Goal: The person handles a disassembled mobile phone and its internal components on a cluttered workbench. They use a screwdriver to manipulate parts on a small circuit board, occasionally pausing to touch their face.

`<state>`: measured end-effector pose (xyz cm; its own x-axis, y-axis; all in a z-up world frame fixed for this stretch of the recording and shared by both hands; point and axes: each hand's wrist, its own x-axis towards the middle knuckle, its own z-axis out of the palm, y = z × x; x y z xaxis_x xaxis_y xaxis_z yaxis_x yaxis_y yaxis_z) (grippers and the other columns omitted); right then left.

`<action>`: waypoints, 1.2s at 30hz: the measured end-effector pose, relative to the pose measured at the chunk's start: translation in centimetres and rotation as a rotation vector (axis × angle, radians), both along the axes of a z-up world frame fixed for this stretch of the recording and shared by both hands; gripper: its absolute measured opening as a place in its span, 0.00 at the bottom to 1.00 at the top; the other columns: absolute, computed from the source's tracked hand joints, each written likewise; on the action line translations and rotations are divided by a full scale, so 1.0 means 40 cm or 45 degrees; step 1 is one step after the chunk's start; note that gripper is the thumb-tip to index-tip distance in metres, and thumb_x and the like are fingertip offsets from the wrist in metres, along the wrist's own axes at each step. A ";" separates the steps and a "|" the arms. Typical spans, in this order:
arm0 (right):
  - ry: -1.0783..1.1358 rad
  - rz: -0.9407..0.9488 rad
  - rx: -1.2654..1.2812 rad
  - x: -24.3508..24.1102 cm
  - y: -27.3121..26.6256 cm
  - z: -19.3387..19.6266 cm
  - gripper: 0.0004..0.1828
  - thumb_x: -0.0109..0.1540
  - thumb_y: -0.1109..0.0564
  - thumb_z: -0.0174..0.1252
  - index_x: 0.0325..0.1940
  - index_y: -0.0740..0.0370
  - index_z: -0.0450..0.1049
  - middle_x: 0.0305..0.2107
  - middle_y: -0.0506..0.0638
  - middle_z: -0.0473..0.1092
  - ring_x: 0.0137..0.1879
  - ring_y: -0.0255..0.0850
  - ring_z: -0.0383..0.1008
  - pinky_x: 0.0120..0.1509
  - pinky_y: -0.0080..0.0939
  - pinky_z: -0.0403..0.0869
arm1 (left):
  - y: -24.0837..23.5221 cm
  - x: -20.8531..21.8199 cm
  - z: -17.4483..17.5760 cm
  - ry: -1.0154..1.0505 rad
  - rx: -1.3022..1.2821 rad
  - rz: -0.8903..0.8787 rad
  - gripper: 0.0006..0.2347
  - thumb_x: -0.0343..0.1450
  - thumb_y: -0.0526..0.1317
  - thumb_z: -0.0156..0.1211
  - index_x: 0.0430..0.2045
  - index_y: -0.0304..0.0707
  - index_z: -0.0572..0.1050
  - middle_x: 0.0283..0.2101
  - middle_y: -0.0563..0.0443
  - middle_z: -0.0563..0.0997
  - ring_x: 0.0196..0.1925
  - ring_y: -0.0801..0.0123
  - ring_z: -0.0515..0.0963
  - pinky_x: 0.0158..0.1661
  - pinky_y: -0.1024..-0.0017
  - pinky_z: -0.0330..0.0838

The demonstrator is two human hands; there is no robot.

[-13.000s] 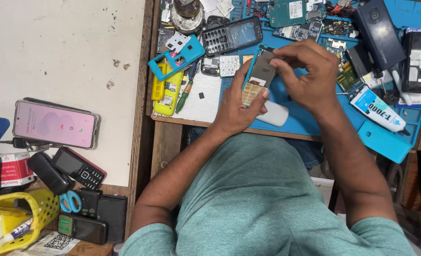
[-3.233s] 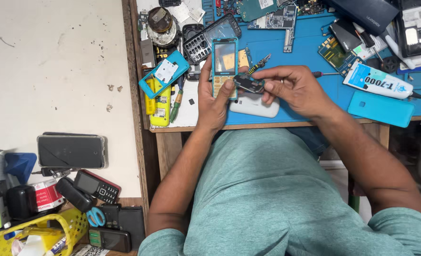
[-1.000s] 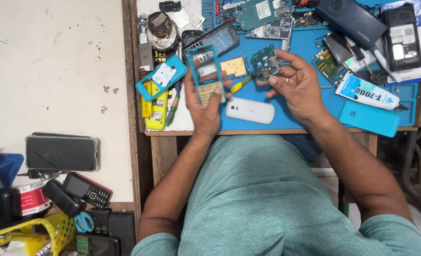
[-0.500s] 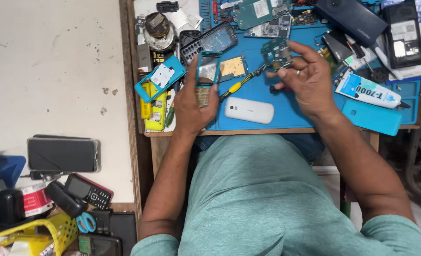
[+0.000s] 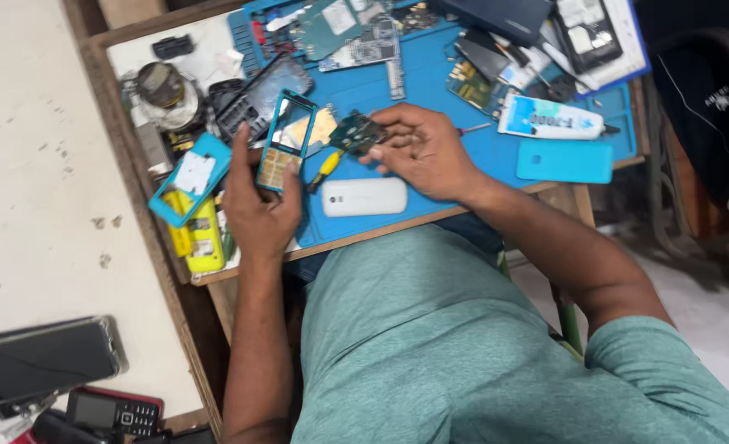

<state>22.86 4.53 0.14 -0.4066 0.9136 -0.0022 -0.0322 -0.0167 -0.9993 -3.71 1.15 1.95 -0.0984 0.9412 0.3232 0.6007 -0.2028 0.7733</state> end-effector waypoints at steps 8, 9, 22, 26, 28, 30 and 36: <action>0.081 -0.087 -0.070 -0.012 0.009 0.038 0.16 0.69 0.65 0.57 0.61 0.69 0.67 0.45 0.55 0.77 0.51 0.41 0.83 0.49 0.36 0.83 | -0.011 0.019 0.046 0.436 0.429 0.014 0.25 0.67 0.29 0.68 0.61 0.33 0.69 0.51 0.37 0.78 0.46 0.50 0.82 0.44 0.64 0.79; 0.085 -0.095 -0.070 -0.015 0.007 0.040 0.16 0.69 0.65 0.57 0.61 0.68 0.67 0.44 0.55 0.77 0.51 0.40 0.83 0.48 0.36 0.83 | -0.017 0.022 0.042 0.327 0.323 -0.020 0.24 0.68 0.29 0.69 0.59 0.34 0.71 0.49 0.40 0.80 0.39 0.58 0.79 0.38 0.68 0.75; -0.705 -0.167 1.385 -0.051 -0.062 0.097 0.16 0.56 0.62 0.72 0.47 0.65 0.79 0.44 0.56 0.78 0.42 0.47 0.81 0.42 0.44 0.77 | -0.101 0.132 0.033 -0.712 -0.329 -0.371 0.35 0.72 0.42 0.71 0.74 0.38 0.58 0.47 0.48 0.82 0.36 0.80 0.77 0.34 0.82 0.70; -0.695 -0.099 1.363 -0.057 -0.059 0.105 0.15 0.59 0.61 0.70 0.49 0.63 0.78 0.48 0.57 0.77 0.45 0.49 0.81 0.45 0.45 0.77 | -0.095 0.122 0.035 -0.662 -0.194 -0.406 0.32 0.72 0.42 0.70 0.71 0.39 0.61 0.65 0.42 0.76 0.41 0.78 0.80 0.37 0.79 0.77; -0.695 -0.079 1.309 -0.064 -0.067 0.110 0.16 0.61 0.60 0.70 0.51 0.63 0.77 0.49 0.56 0.76 0.47 0.49 0.80 0.47 0.44 0.77 | -0.099 0.113 0.025 -0.740 -0.206 -0.458 0.31 0.73 0.43 0.70 0.71 0.39 0.61 0.66 0.44 0.76 0.46 0.77 0.83 0.39 0.80 0.78; -0.743 -0.063 1.279 -0.075 -0.066 0.122 0.17 0.64 0.58 0.71 0.54 0.64 0.77 0.50 0.55 0.76 0.50 0.49 0.80 0.48 0.43 0.77 | -0.090 0.098 0.013 -0.807 -0.095 -0.485 0.31 0.75 0.44 0.68 0.73 0.40 0.59 0.65 0.47 0.75 0.51 0.78 0.83 0.44 0.81 0.81; -1.118 0.280 1.143 -0.082 -0.085 0.145 0.30 0.48 0.41 0.76 0.44 0.63 0.78 0.45 0.52 0.76 0.48 0.48 0.78 0.45 0.48 0.75 | -0.097 0.067 -0.002 -0.845 -0.038 -0.422 0.32 0.74 0.47 0.70 0.72 0.41 0.61 0.57 0.52 0.79 0.46 0.78 0.84 0.43 0.81 0.81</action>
